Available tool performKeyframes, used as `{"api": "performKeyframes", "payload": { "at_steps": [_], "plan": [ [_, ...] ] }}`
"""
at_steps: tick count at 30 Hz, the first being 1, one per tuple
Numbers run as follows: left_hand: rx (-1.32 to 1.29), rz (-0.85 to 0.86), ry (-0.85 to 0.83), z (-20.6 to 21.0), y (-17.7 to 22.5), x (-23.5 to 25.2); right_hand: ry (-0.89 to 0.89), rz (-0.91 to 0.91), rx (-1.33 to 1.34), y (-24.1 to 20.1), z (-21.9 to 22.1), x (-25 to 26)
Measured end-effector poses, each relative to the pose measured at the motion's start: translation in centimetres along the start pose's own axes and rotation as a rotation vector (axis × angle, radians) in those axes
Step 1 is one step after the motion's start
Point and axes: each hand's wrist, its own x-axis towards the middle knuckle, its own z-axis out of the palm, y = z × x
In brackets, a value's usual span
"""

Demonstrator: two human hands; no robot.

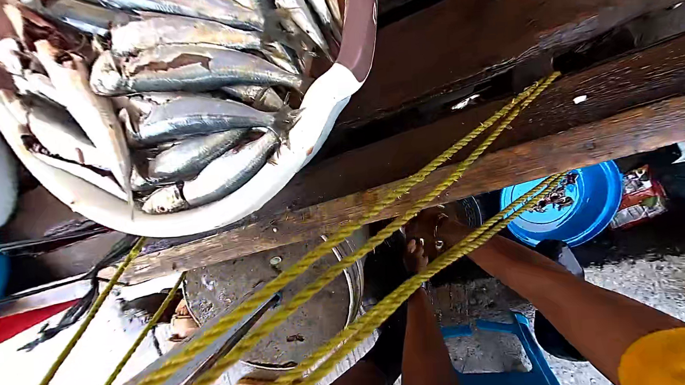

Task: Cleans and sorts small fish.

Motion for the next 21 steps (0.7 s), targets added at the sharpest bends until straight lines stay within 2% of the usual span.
{"api": "performKeyframes", "payload": {
  "at_steps": [1, 3, 6, 9, 11, 16, 18, 21],
  "plan": [
    [0.002, -0.013, 0.013, 0.1, 0.1, 0.0, -0.106, -0.024, -0.1, 0.7, 0.4, -0.1],
    [-0.006, -0.045, 0.041, 0.4, 0.4, -0.4, -0.264, 0.048, -0.292, -0.8, -0.2, -1.5],
    [-0.043, -0.084, 0.027, 0.4, 0.2, -0.7, -0.317, 0.07, -0.518, -1.1, 0.5, -3.6],
    [-0.033, -0.11, -0.005, 0.1, -0.7, 0.1, -0.239, 0.192, -0.535, -1.1, 1.3, -5.3],
    [-0.01, -0.136, -0.018, 0.0, -0.9, 0.1, -0.289, 0.251, -0.582, -2.9, 0.4, -7.0],
    [0.063, -0.146, -0.021, 0.3, -0.5, -1.2, -0.443, 0.309, -0.691, -3.4, 0.1, -8.6],
    [0.092, -0.138, -0.029, 0.1, -0.3, -1.9, -0.473, 0.346, -0.657, -3.9, 0.3, -8.9],
    [0.153, -0.122, -0.008, -0.4, -0.1, -2.6, -0.414, 0.434, -0.504, -4.5, 0.3, -9.6]
  ]
}}
